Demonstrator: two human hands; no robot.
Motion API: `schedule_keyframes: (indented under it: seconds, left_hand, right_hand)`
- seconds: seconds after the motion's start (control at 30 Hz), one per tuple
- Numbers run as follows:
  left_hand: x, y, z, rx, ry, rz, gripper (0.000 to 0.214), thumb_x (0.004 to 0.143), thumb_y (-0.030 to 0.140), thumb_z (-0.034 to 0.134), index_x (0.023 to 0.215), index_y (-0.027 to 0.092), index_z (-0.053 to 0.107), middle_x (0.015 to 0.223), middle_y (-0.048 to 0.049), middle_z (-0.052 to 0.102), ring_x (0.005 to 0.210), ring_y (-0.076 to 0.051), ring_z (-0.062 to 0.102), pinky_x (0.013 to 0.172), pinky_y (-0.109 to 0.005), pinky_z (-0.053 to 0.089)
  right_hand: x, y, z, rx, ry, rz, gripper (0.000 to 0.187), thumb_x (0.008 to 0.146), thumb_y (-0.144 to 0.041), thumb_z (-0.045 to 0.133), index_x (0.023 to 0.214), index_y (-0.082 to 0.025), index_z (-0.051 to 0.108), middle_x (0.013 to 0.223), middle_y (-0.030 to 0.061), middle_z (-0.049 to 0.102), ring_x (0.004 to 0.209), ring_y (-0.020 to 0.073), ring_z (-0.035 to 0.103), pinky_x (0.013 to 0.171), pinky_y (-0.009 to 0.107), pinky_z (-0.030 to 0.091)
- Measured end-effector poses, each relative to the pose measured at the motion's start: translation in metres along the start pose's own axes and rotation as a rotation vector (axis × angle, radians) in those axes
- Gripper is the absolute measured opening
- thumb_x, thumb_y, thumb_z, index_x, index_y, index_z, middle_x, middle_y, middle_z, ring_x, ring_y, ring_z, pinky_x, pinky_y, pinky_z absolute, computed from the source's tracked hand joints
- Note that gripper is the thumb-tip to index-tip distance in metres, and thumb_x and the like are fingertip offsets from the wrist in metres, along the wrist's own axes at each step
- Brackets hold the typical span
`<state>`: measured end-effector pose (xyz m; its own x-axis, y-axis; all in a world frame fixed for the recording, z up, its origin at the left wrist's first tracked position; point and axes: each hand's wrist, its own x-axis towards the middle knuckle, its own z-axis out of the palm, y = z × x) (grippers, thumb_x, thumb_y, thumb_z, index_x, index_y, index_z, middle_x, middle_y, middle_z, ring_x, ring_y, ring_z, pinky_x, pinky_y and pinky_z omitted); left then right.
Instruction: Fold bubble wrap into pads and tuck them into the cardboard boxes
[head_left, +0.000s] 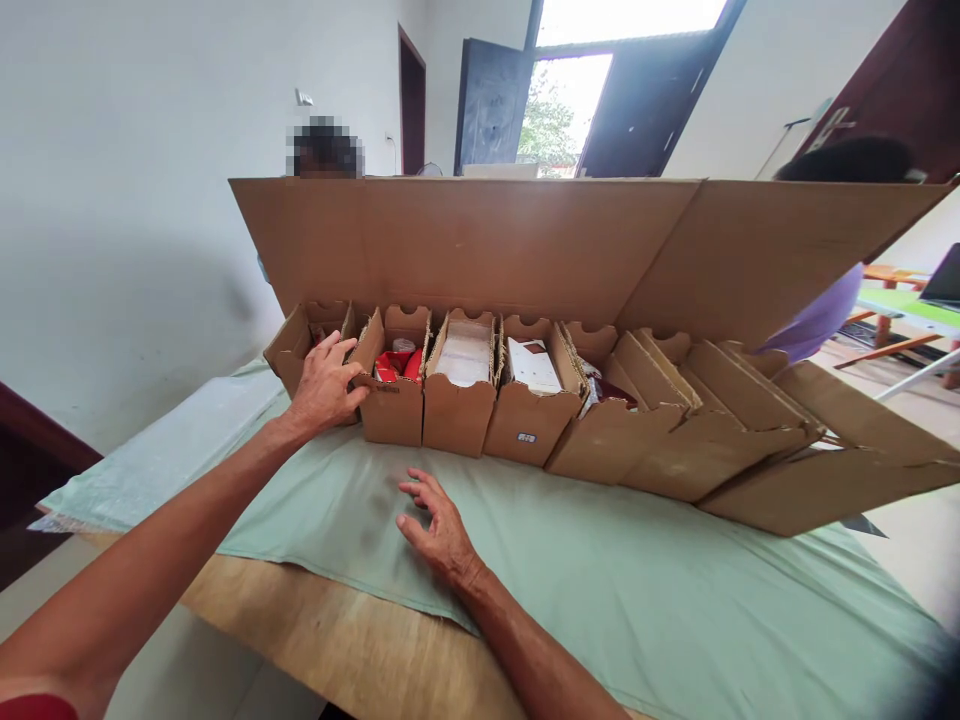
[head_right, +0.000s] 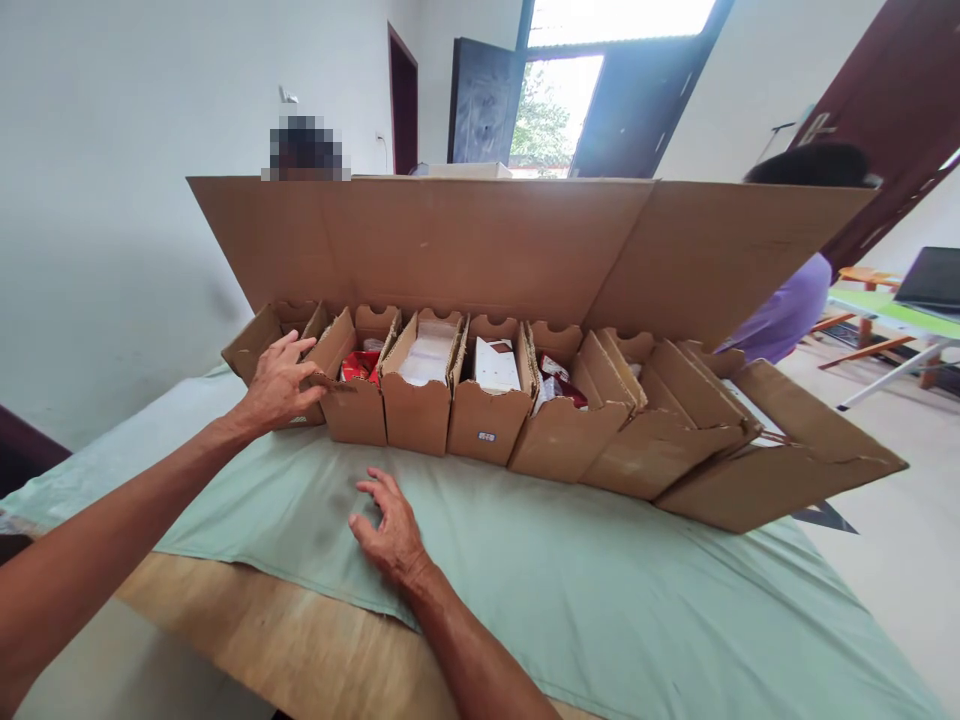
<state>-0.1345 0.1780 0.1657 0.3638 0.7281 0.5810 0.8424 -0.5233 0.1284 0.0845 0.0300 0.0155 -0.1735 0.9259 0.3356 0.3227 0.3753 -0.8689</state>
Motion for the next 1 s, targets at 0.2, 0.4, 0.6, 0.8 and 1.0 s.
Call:
schedule_keyframes:
  seconds: [0.2, 0.4, 0.6, 0.8, 1.0]
  left_hand:
    - [0.000, -0.019, -0.018, -0.012, 0.056, -0.041, 0.066, 0.071, 0.021, 0.065, 0.137, 0.019, 0.063, 0.163, -0.0162, 0.043, 0.154, -0.041, 0.031, 0.123, -0.060, 0.027]
    - [0.004, -0.059, -0.031, 0.083, -0.032, -0.138, 0.027, 0.070, 0.028, 0.059, 0.090, 0.028, 0.077, 0.096, -0.0098, 0.079, 0.125, -0.038, 0.062, 0.117, -0.062, 0.032]
    - [-0.045, -0.046, -0.065, 0.090, -0.084, -0.074, 0.017, 0.074, 0.035, 0.058, 0.077, 0.031, 0.075, 0.080, -0.0054, 0.078, 0.095, -0.033, 0.069, 0.121, -0.064, 0.023]
    - [-0.071, 0.019, -0.099, 0.044, -0.395, 0.058, 0.017, 0.077, 0.043, 0.063, 0.073, 0.029, 0.072, 0.070, -0.0075, 0.073, 0.084, -0.033, 0.072, 0.098, -0.048, 0.051]
    - [-0.083, 0.071, -0.080, -0.184, -0.207, -0.169, 0.028, 0.088, 0.049, 0.058, 0.080, 0.026, 0.072, 0.085, -0.0072, 0.076, 0.109, -0.036, 0.072, 0.087, -0.044, 0.056]
  right_hand:
    - [0.001, 0.002, 0.001, 0.000, 0.007, 0.008, 0.041, 0.078, -0.023, 0.068, 0.118, -0.023, 0.070, 0.148, 0.0152, 0.058, 0.129, 0.0297, 0.063, 0.101, 0.046, 0.056]
    - [0.002, 0.002, -0.001, 0.005, 0.030, -0.010, 0.035, 0.078, -0.022, 0.067, 0.112, -0.023, 0.072, 0.144, 0.0142, 0.061, 0.127, 0.0298, 0.064, 0.105, 0.049, 0.053]
    - [0.004, -0.004, 0.000, 0.037, 0.042, 0.000, 0.031, 0.076, -0.024, 0.067, 0.106, -0.022, 0.073, 0.142, 0.0153, 0.063, 0.123, 0.0298, 0.066, 0.102, 0.049, 0.055]
    - [0.014, -0.019, -0.015, 0.127, 0.121, 0.017, 0.029, 0.080, -0.031, 0.063, 0.105, -0.021, 0.073, 0.134, 0.0156, 0.068, 0.105, 0.0250, 0.073, 0.086, 0.041, 0.062]
    - [-0.009, -0.057, -0.079, 0.169, 0.204, 0.074, 0.036, 0.086, -0.038, 0.067, 0.119, -0.022, 0.070, 0.134, 0.0119, 0.068, 0.116, 0.0260, 0.069, 0.096, 0.044, 0.058]
